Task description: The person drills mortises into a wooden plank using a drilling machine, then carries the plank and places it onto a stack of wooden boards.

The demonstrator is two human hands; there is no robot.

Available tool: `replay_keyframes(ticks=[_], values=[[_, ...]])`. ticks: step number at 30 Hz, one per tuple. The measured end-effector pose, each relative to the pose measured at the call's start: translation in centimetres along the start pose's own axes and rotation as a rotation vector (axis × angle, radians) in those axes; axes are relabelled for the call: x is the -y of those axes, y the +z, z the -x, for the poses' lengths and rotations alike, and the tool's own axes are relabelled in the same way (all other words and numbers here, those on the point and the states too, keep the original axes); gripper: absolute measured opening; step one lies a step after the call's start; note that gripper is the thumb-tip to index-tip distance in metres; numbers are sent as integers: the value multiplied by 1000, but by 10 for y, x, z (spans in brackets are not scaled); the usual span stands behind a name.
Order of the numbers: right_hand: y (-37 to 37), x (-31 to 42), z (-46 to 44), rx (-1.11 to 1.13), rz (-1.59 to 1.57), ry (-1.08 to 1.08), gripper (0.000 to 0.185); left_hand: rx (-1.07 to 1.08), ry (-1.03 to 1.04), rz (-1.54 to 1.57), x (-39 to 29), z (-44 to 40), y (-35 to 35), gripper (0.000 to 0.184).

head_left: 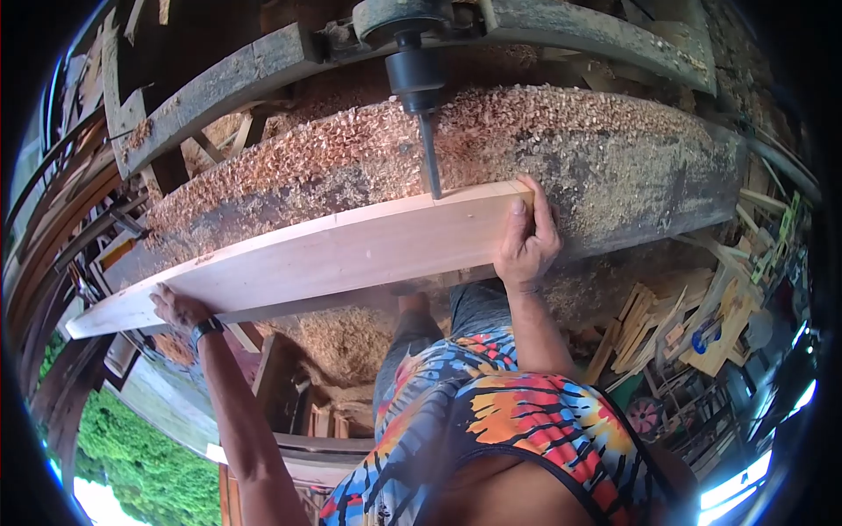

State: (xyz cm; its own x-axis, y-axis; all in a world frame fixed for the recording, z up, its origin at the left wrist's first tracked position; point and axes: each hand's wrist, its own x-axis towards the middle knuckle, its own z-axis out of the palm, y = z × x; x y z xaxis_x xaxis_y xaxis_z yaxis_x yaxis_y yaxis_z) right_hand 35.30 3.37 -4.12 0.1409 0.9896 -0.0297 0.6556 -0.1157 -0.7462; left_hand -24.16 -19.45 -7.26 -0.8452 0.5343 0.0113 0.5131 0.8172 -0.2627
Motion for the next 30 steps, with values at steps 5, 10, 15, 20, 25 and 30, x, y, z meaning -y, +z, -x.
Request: replay_keyframes(ticks=[5,10,15,20,25,30], values=[[5,-7,-4,-72,49,-46,37,-143,-350,468,-28,-4,-2,68],[11,-10,-11,-146,42,-138,37,-149,-295,477,-42,-7,-10,67],[19,-13,-15,-189,54,-128,37,-209,-277,640,-32,-11,4,74],[18,-4,-21,-209,34,-110,36,-275,-340,1014,-38,-21,13,92],[19,0,-29,-207,15,-133,36,-219,-352,1071,-46,-24,8,101],[24,2,-35,-239,-39,-108,35,-101,-422,804,-74,-12,-26,93]])
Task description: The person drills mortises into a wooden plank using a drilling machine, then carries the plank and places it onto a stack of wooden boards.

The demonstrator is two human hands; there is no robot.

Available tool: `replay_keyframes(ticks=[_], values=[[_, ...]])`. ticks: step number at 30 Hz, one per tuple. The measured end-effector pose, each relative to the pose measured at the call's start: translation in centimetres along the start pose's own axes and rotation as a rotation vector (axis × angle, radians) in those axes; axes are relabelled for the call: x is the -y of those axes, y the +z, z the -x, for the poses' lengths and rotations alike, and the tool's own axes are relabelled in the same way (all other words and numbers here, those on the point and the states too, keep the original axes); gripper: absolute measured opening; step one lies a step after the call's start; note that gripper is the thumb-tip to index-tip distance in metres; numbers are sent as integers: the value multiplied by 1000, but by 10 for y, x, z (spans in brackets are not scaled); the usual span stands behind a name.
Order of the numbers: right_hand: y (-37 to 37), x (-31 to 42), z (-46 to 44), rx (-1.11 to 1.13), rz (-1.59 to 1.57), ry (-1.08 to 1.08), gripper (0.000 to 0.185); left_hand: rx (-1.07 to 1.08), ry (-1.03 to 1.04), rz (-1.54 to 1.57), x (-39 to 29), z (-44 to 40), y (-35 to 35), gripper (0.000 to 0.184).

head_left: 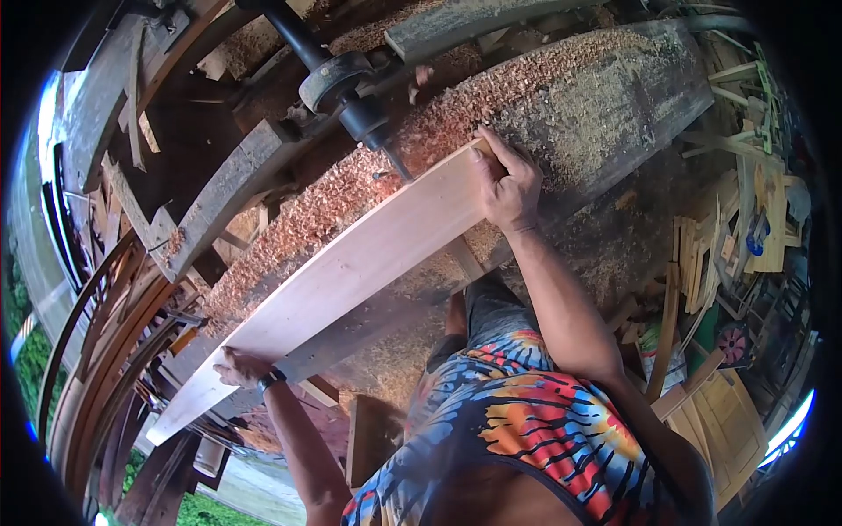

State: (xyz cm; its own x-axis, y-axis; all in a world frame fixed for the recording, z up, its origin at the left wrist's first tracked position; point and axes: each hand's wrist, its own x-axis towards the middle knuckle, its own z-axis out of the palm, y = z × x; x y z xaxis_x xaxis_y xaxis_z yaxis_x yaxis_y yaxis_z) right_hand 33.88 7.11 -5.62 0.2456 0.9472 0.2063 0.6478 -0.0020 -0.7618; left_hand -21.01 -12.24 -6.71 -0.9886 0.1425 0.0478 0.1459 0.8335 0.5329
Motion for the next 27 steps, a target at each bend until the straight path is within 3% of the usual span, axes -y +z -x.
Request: replay_keyframes(ticks=[7,13,16,18,21,22,24,26,27], values=[[6,-2,-8,30,39,38,37,40,-40,-180,-21,6,0,88],[8,5,-24,26,13,-83,33,-7,-59,-169,-28,4,8,86],[13,-3,-20,21,-49,-2,35,96,152,-478,-10,-10,4,79],[17,-9,-17,2,-55,-21,34,155,144,-615,2,-21,2,75],[19,-12,-17,-9,-50,-17,33,278,182,-823,-56,20,-9,77],[19,-11,-18,-11,-43,-10,32,124,48,-481,-46,22,-2,79],[19,-13,-19,-1,-62,-27,31,100,218,-557,-80,59,-4,72],[14,-11,-22,64,-58,-37,33,78,776,-384,-95,94,4,63],[14,-14,-22,60,-64,-54,34,292,751,-236,-106,107,10,54]])
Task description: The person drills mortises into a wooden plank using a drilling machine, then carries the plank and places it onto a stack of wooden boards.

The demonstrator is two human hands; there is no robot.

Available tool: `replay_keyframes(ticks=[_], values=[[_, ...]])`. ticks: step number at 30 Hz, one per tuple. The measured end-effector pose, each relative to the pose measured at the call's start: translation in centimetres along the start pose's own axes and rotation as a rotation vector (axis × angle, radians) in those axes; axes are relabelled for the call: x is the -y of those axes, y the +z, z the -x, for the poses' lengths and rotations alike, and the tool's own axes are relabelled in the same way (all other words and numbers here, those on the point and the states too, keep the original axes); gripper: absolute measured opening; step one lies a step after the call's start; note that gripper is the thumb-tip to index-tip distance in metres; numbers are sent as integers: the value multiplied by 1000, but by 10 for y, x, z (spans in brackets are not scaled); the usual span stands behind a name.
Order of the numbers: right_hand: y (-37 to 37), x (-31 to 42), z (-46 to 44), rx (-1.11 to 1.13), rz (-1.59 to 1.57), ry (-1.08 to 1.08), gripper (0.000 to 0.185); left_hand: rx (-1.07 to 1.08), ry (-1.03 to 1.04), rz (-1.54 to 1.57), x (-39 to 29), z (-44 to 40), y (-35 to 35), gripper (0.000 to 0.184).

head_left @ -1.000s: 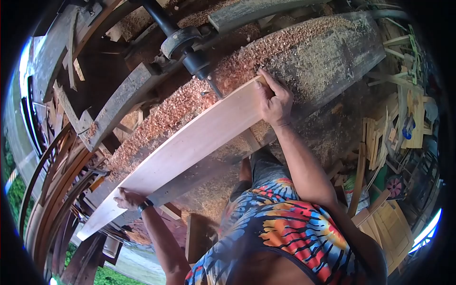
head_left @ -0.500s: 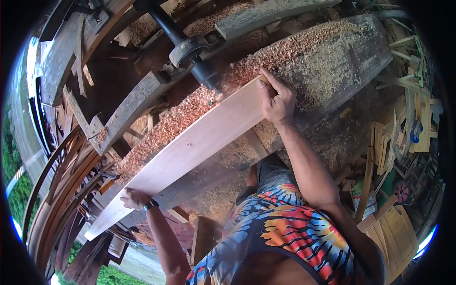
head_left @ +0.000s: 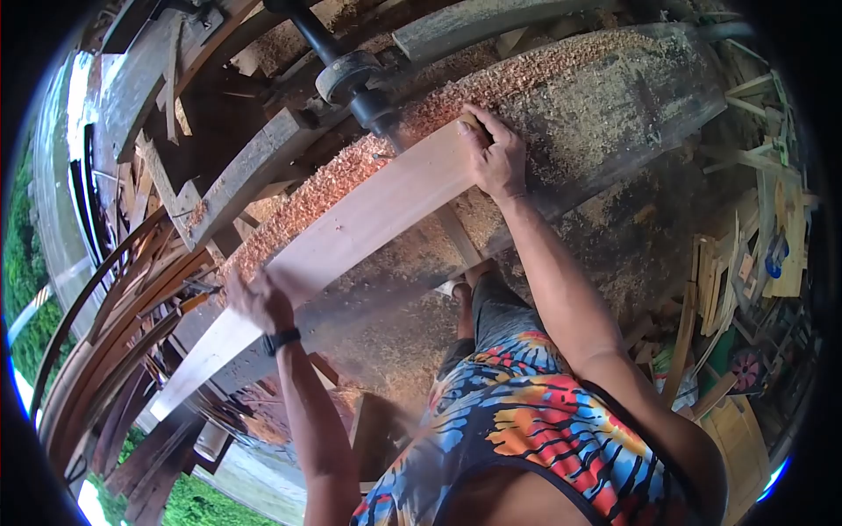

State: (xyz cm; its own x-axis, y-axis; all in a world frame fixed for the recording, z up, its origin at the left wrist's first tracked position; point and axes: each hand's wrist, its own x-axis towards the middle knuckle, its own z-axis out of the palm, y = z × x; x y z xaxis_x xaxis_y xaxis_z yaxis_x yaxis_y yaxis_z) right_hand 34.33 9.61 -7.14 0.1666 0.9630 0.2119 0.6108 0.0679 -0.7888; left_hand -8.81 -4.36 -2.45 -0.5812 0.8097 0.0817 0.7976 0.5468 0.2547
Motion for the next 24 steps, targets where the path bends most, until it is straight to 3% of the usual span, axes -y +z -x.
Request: replay_keyframes(ticks=[1,3,7,8,11,13,15,17,19,21,24], values=[[-2,0,0,11,-8,-2,34,137,22,210,-13,-2,4,47],[-3,0,1,29,-30,3,34,163,292,-42,-15,0,21,35],[-12,-3,21,36,43,15,34,101,361,116,-10,14,15,29],[-18,-2,30,29,46,14,33,205,357,104,-4,20,8,38],[-36,11,62,-1,19,78,31,226,595,35,0,42,-14,61],[-50,11,91,9,17,134,31,383,665,17,7,55,-33,114],[-60,14,116,28,29,184,31,552,699,-49,12,62,-51,129],[-70,16,127,44,45,209,33,512,740,-95,19,63,-51,131],[-67,23,124,51,52,194,35,481,775,-126,36,54,-45,107],[-59,24,126,44,29,183,35,527,723,-108,39,47,-49,101],[-42,33,123,47,-33,181,35,486,749,-72,51,34,-50,106]])
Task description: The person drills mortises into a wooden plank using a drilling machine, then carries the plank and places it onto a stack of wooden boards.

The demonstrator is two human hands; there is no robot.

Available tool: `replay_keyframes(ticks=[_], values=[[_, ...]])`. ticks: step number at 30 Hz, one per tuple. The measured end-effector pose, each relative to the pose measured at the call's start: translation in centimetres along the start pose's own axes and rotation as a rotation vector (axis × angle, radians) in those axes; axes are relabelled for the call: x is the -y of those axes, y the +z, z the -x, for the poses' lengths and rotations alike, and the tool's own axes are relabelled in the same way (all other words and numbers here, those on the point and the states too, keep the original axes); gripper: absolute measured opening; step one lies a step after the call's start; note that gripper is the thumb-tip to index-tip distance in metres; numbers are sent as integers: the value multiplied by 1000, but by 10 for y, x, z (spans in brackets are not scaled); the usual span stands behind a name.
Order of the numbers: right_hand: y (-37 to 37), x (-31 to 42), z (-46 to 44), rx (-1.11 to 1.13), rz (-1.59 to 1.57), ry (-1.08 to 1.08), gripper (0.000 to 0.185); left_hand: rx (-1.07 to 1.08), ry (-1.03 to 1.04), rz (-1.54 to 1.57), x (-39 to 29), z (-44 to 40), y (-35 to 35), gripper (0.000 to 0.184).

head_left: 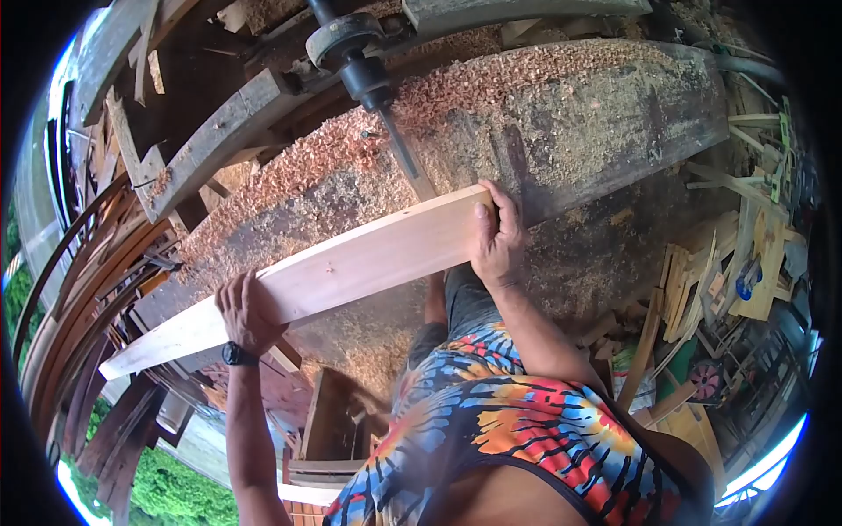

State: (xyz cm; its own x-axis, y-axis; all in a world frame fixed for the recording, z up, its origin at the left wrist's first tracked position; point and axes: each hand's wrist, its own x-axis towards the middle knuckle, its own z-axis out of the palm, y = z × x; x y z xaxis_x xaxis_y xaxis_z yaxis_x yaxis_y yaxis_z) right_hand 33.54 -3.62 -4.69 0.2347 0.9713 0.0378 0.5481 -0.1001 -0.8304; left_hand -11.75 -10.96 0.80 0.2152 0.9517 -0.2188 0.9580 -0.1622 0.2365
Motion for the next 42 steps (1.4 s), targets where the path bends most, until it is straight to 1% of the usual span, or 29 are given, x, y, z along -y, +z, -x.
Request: replay_keyframes(ticks=[2,7,14,20,26,29,32,35,38,42], values=[[7,9,-4,21,25,12,35,-10,2,-4,9,-1,-2,111],[14,15,-8,60,45,58,36,11,-15,-12,22,2,0,114],[19,12,-10,69,15,25,36,71,-44,-18,31,3,-4,119],[20,20,-13,101,62,63,36,67,-36,-18,34,1,-7,119],[26,17,-15,83,118,-29,35,88,-65,-16,40,3,-9,118],[30,21,-15,75,109,-25,35,66,-41,-18,45,4,-8,119],[32,24,-15,66,33,9,35,86,-70,-29,46,4,-9,118],[32,25,-17,78,117,-22,35,69,-54,-17,45,2,-10,116],[34,26,-17,69,60,-15,34,66,-56,-15,46,2,-9,114],[36,24,-17,62,60,3,34,74,-61,-21,48,1,-9,112]])
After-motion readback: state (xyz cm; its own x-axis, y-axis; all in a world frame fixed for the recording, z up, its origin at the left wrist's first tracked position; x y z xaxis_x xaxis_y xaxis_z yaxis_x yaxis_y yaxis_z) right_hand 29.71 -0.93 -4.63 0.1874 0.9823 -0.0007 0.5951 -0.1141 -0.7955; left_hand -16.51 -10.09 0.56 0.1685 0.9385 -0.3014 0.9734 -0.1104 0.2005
